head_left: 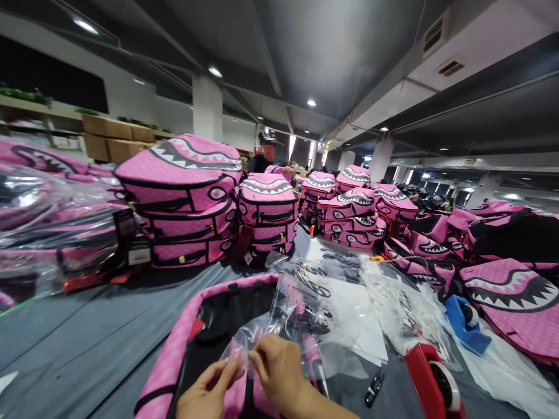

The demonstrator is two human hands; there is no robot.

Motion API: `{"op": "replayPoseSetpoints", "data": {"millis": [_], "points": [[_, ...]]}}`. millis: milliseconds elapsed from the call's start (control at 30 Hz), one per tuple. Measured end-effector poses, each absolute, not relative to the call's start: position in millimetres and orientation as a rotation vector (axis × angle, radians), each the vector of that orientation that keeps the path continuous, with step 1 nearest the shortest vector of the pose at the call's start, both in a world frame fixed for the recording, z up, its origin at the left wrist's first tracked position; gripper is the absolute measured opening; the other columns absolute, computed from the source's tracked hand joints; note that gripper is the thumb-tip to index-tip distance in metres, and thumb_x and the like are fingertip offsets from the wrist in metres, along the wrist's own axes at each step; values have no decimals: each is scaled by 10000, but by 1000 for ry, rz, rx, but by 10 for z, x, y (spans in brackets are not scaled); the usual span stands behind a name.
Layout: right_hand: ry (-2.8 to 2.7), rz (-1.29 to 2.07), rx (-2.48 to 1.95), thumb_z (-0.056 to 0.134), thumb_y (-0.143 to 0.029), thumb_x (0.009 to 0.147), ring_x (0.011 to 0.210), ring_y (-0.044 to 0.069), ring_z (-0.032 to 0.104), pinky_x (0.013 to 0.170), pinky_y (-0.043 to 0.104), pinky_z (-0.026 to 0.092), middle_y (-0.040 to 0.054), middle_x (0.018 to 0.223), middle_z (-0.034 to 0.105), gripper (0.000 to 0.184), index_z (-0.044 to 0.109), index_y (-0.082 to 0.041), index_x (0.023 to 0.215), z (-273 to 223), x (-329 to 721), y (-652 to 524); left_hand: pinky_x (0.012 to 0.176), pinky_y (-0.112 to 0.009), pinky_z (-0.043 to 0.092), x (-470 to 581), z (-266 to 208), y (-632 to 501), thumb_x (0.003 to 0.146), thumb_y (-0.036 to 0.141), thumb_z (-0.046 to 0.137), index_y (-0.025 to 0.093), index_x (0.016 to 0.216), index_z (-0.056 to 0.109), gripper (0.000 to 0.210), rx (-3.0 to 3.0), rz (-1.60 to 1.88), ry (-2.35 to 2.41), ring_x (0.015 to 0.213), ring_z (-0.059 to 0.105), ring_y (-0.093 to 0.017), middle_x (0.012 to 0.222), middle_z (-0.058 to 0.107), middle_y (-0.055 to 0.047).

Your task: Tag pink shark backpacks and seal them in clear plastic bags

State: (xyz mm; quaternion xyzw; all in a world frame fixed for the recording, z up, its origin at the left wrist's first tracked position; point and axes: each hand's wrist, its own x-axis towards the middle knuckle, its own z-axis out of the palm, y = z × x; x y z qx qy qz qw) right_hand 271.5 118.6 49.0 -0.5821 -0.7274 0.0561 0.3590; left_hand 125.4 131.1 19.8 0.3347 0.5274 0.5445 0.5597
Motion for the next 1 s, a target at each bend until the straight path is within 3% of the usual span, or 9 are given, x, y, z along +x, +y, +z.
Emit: {"op": "replayPoseSetpoints", "data": {"millis": [133, 267, 367, 433, 467, 600, 700, 833, 1000], "points": [[-1748, 282, -1554, 533, -335, 978, 606, 141, 561, 569, 257, 302, -24, 643, 593, 314, 521, -224, 685, 608, 2758, 1359, 627, -330, 488, 1217, 251, 1270, 548, 879, 661, 219, 564, 575, 666, 1114, 1365, 1336, 615, 560, -195, 568, 570, 17], [-1566, 388, -1493, 362, -355, 1035, 534, 139, 520, 555, 241, 333, -46, 569, 504, 354, 447, -239, 711, 755, 2843, 1650, 554, -331, 447, 1056, 241, 1261, 741, 713, 536, 257, 558, 466, 496, 1601, 1198, 1459, 526, 527, -190, 535, 517, 28], [-1602, 380, -1433, 382, -371, 1021, 556, 144, 523, 576, 244, 342, -45, 604, 496, 320, 472, -239, 743, 832, 2797, 1720, 790, -430, 524, 986, 267, 1301, 721, 532, 549, 236, 840, 604, 324, 1757, 1271, 1613, 864, 676, -296, 908, 707, -68], [-1676, 384, -1386, 444, -389, 1000, 572, 144, 542, 591, 242, 343, -42, 624, 520, 287, 521, -234, 771, 854, 2707, 1662, 986, -501, 475, 1008, 320, 1390, 768, 472, 546, 186, 1173, 593, 498, 1904, 1404, 1684, 1164, 620, -338, 1222, 677, -138], [-1740, 375, -1361, 489, -400, 983, 573, 144, 555, 593, 240, 344, -44, 630, 540, 249, 554, -232, 810, 856, 2664, 1616, 1011, -510, 462, 1030, 356, 1456, 820, 449, 523, 176, 1247, 573, 509, 2009, 1446, 1688, 1189, 612, -332, 1250, 674, -144], [-2007, 117, -1433, 679, -280, 839, 683, 180, 650, 609, 248, 372, -17, 786, 678, 205, 630, -254, 1037, 845, 2769, 1484, 837, -418, 523, 1062, 525, 1774, 975, 380, 378, 217, 965, 677, 341, 2226, 1457, 1569, 849, 689, -264, 891, 743, -78], [-1762, -30, -1874, 599, -87, 824, 782, 194, 678, 628, 262, 383, 26, 979, 703, 268, 656, -269, 1012, 866, 3302, 1483, 921, -438, 497, 987, 614, 1934, 973, 399, 396, 206, 993, 693, 354, 2240, 1476, 1522, 911, 678, -286, 908, 736, -101], [-1288, -11, -2141, 525, -67, 893, 893, 220, 671, 648, 273, 381, 77, 1101, 638, 230, 638, -243, 989, 886, 4267, 1386, 1013, -461, 457, 801, 606, 2022, 875, 363, 442, 225, 972, 710, 316, 2228, 1406, 1447, 937, 673, -304, 899, 738, -114], [-1042, 249, -2025, 559, -154, 898, 802, 197, 667, 641, 259, 430, 49, 862, 627, 134, 532, -218, 784, 755, 4856, 1354, 811, -448, 507, 562, 599, 2374, 744, 384, 525, 256, 769, 640, 174, 1934, 1326, 1580, 810, 684, -322, 808, 729, -86]]}}
